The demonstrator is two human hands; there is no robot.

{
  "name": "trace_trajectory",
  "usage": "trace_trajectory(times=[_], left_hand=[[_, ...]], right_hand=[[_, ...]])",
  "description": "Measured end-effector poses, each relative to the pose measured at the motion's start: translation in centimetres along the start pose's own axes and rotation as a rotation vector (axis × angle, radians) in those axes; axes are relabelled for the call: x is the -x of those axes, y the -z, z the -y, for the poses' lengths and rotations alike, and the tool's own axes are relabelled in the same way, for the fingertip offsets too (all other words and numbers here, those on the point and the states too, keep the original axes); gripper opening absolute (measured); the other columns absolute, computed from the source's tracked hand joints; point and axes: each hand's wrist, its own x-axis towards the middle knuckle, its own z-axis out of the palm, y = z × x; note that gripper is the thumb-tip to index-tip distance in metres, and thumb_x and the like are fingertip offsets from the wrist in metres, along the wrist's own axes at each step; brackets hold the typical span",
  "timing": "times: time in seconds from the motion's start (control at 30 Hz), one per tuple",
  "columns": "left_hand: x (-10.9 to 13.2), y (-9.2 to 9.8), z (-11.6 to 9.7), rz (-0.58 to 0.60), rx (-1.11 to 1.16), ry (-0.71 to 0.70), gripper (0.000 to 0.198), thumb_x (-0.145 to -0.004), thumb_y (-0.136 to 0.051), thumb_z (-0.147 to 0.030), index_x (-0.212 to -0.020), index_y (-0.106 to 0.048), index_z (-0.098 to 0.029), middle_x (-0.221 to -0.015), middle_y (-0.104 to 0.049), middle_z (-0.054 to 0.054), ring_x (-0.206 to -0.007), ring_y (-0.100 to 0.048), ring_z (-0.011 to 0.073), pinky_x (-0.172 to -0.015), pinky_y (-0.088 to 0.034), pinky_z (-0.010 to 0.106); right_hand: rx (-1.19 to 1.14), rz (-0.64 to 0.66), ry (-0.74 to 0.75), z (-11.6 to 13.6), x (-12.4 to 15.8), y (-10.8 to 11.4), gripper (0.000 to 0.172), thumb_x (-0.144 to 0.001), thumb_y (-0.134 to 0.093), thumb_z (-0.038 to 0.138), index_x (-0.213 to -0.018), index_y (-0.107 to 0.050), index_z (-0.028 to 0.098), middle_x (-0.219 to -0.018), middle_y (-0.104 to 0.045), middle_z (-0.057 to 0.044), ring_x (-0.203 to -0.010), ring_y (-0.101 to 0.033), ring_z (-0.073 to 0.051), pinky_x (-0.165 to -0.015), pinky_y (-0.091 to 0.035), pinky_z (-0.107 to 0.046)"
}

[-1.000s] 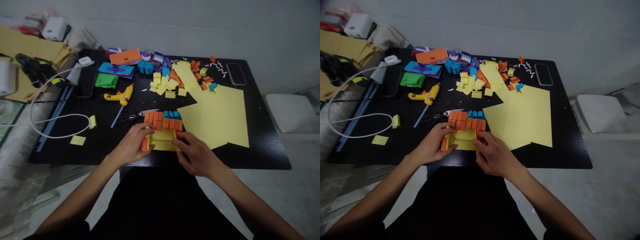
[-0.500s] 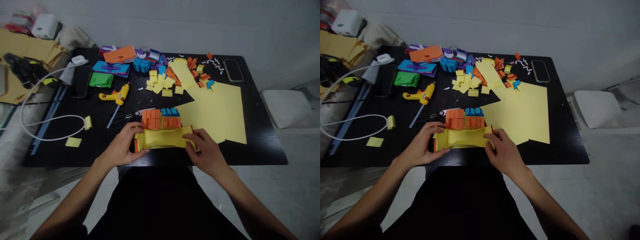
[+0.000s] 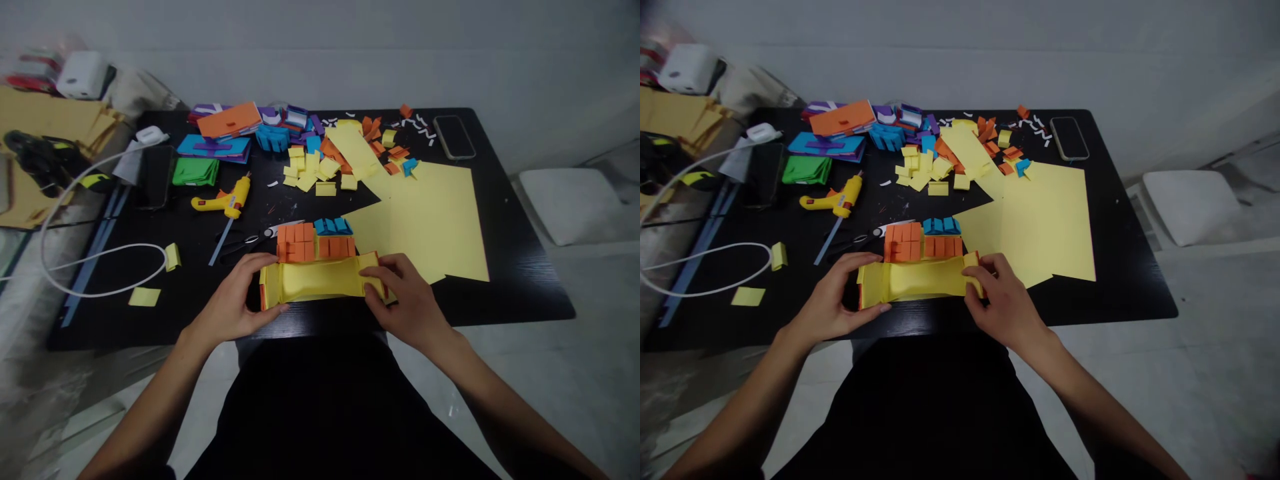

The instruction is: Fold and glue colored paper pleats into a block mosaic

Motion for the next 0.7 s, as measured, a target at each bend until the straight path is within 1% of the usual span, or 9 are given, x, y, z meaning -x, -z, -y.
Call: trace_trajectory(times=[0.2,0.37,0.5,0.6,0.7], left_hand=[[0.2,-0.1,0.1,0.003,-0.006,0.028,0.077,-0.084,-0.087,-0.038,-0.148,-0.046,-0.023,-0.138,-0.063,0.014,-0.127,-0.065,0.0306,-0.106,-0.057,0.048],[0.0,-0.1,-0.2,0.014,0.006,0.051,0.077,-0.085,-0.087,-0.039,-0.149,-0.046,-0.024,-0.138,-0.063,0.013,-0.127,-0.064,0.0314,-0.108,-0.056,0.051],[0.0,-0.1,-0.4,0.017,0.013,0.054,0.078,-0.085,-0.086,-0.038,-0.150,-0.045,-0.026,-0.139,-0.063,0.013,-0.128,-0.064,0.0320,-0.108,-0.056,0.053],[0.1,-0.3,-0.4,0.005,0.025,0.048,0.082,-0.084,-0.087,-0.036,-0.153,-0.042,-0.027,-0.141,-0.061,0.014,-0.132,-0.062,0.0333,-0.109,-0.055,0.055],[0.0,-1.0,-0.6,-0.010,0.032,0.020,0.093,-0.082,-0.089,-0.039,-0.158,-0.036,-0.026,-0.148,-0.055,0.017,-0.136,-0.059,0.0355,-0.110,-0.055,0.058]], right_hand=[[-0.035,-0.007,-0.009,0.0,0.1,0.2,0.019,-0.097,-0.059,0.020,-0.113,-0.068,0.023,-0.110,-0.059,-0.008,-0.083,-0.066,-0.019,-0.071,-0.061,-0.036],[-0.028,-0.008,-0.021,-0.1,0.1,0.0,0.021,-0.097,-0.057,0.018,-0.115,-0.067,0.025,-0.110,-0.060,-0.009,-0.089,-0.068,-0.023,-0.071,-0.061,-0.038],[-0.042,-0.018,-0.011,0.0,0.2,-0.1,0.023,-0.096,-0.058,0.018,-0.116,-0.067,0.025,-0.111,-0.059,-0.009,-0.095,-0.068,-0.025,-0.075,-0.062,-0.040],[-0.073,-0.004,0.038,0.4,0.3,-0.4,0.033,-0.097,-0.060,0.017,-0.128,-0.063,0.028,-0.113,-0.060,-0.009,-0.097,-0.068,-0.025,-0.080,-0.063,-0.043],[-0.106,0.039,0.128,1.2,0.4,-1.0,0.049,-0.097,-0.063,0.018,-0.144,-0.053,0.026,-0.123,-0.061,-0.012,-0.114,-0.065,-0.029,-0.093,-0.063,-0.048]])
